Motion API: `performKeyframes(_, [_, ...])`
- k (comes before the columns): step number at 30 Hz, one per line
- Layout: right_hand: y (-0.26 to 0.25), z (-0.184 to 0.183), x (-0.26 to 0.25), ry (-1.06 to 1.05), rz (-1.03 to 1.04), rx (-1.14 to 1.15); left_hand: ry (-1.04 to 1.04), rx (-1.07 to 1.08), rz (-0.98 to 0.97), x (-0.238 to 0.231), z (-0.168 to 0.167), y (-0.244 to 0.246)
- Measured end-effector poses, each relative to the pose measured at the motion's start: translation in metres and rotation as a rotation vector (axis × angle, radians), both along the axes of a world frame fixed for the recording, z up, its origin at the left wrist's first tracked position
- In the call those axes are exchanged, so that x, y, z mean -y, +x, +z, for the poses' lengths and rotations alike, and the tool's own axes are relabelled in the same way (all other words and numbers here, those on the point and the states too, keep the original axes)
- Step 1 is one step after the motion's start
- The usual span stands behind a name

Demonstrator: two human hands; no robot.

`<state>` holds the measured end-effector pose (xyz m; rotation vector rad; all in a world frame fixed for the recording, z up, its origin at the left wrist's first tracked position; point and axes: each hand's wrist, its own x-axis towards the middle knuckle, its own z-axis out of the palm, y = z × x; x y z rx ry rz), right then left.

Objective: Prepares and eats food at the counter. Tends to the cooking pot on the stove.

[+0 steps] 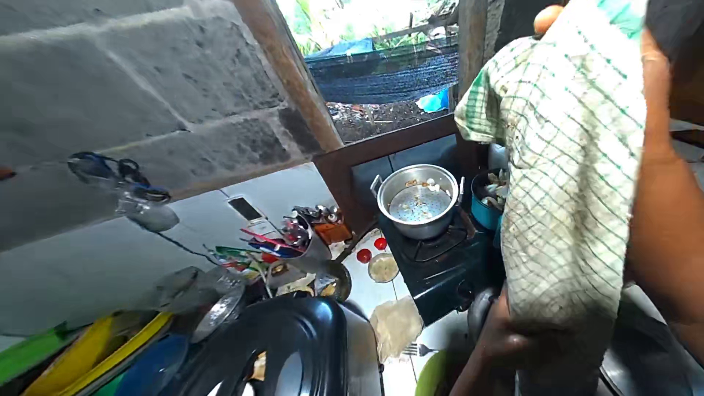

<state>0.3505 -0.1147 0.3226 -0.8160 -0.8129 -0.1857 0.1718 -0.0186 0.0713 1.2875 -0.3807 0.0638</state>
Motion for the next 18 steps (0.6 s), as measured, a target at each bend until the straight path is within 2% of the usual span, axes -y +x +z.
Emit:
performKeyframes(2, [0.001,-0.004,-0.025,-0.209,-0.119,0.009,0.037,0.103,0.113,-0.021,-0.002,-0.012])
performKeyframes(4, [0.03,-0.018,-0.054,-0.273,-0.197,0.077,0.159,0.137,0.347,-0.043,-0.005,-0.024])
performKeyframes(7, [0.078,-0.038,-0.095,-0.311,-0.336,0.118,0.413,0.036,0.763,-0.07,-0.008,-0.017])
performKeyframes(9, [0.108,-0.052,-0.122,-0.438,-0.506,0.18,0.618,-0.02,0.934,-0.084,-0.002,-0.004])
performKeyframes(11, [0.13,-0.076,-0.144,-0.703,-0.616,0.187,0.729,-0.014,0.99,-0.098,-0.003,0.011])
performKeyframes(15, [0.151,-0.134,-0.166,-1.452,-0.457,0.123,0.917,0.093,0.955,-0.121,-0.02,0.038])
performKeyframes(18, [0.143,-0.161,-0.177,-1.729,-0.37,0.238,1.023,0.082,0.948,-0.132,-0.022,0.051])
